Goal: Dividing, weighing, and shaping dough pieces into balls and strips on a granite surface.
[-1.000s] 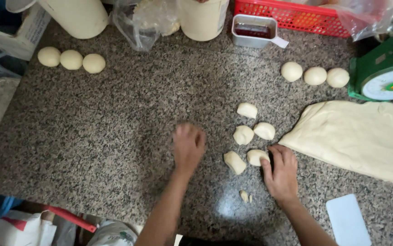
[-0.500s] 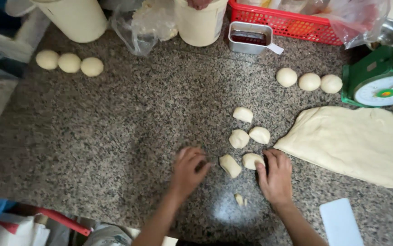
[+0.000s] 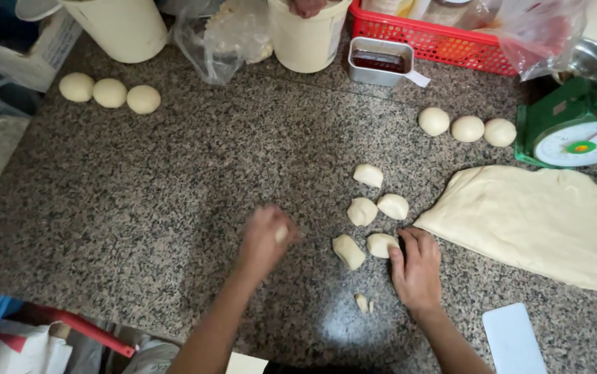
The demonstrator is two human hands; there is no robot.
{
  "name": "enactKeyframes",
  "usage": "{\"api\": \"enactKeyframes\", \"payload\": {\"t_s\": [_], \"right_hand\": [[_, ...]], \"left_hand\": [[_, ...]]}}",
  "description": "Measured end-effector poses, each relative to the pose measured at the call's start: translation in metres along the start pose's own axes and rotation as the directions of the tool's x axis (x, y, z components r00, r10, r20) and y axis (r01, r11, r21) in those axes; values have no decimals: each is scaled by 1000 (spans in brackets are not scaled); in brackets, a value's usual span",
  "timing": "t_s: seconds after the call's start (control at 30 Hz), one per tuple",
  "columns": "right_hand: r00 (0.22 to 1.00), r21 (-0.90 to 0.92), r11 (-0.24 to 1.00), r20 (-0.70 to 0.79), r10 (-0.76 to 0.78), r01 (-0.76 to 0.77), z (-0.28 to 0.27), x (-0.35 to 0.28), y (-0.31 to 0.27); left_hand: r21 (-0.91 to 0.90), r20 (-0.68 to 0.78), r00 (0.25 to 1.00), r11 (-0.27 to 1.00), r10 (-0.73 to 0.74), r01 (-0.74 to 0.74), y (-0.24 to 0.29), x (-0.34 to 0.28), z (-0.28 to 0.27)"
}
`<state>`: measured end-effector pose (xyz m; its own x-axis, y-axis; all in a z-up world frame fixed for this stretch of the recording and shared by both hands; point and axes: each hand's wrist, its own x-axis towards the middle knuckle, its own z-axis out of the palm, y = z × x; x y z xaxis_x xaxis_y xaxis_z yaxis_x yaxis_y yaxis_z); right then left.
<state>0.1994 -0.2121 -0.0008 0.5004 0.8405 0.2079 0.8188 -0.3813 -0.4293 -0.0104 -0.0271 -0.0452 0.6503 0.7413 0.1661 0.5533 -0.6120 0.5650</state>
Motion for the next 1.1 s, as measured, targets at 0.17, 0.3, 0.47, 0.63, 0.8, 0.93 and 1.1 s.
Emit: {"api": "enactKeyframes", "payload": {"t_s": [0.17, 0.3, 0.47, 0.63, 0.8, 0.93, 1.1], "right_hand": [[999, 1, 1000, -30, -21, 21, -3, -2, 0], [1000, 8, 1000, -21, -11, 11, -1, -1, 0], [1000, -10, 1000, -9, 6, -6, 1, -2, 1], [1000, -8, 1000, 9, 23, -23, 0, -4, 4], [1000, -29, 999, 21, 21, -20, 2, -2, 6], [1000, -20, 1000, 11, 11, -11, 0, -4, 3], [1000, -18, 1000, 18, 17, -16, -1, -3, 2]], "left_hand": [[-38, -427, 904, 998, 36, -57, 39, 20, 9], [-119, -146, 987, 989, 70, -88, 28, -18, 5], [74, -277, 957, 995, 81, -63, 6, 27, 17], [-83, -24, 999, 996, 39, -40, 56, -26, 14], [-39, -168, 983, 996, 75, -82, 4, 8, 9], [121, -260, 964, 992, 51, -20, 23, 25, 31], [36, -200, 968, 989, 150, -146, 23, -16, 7]]}}
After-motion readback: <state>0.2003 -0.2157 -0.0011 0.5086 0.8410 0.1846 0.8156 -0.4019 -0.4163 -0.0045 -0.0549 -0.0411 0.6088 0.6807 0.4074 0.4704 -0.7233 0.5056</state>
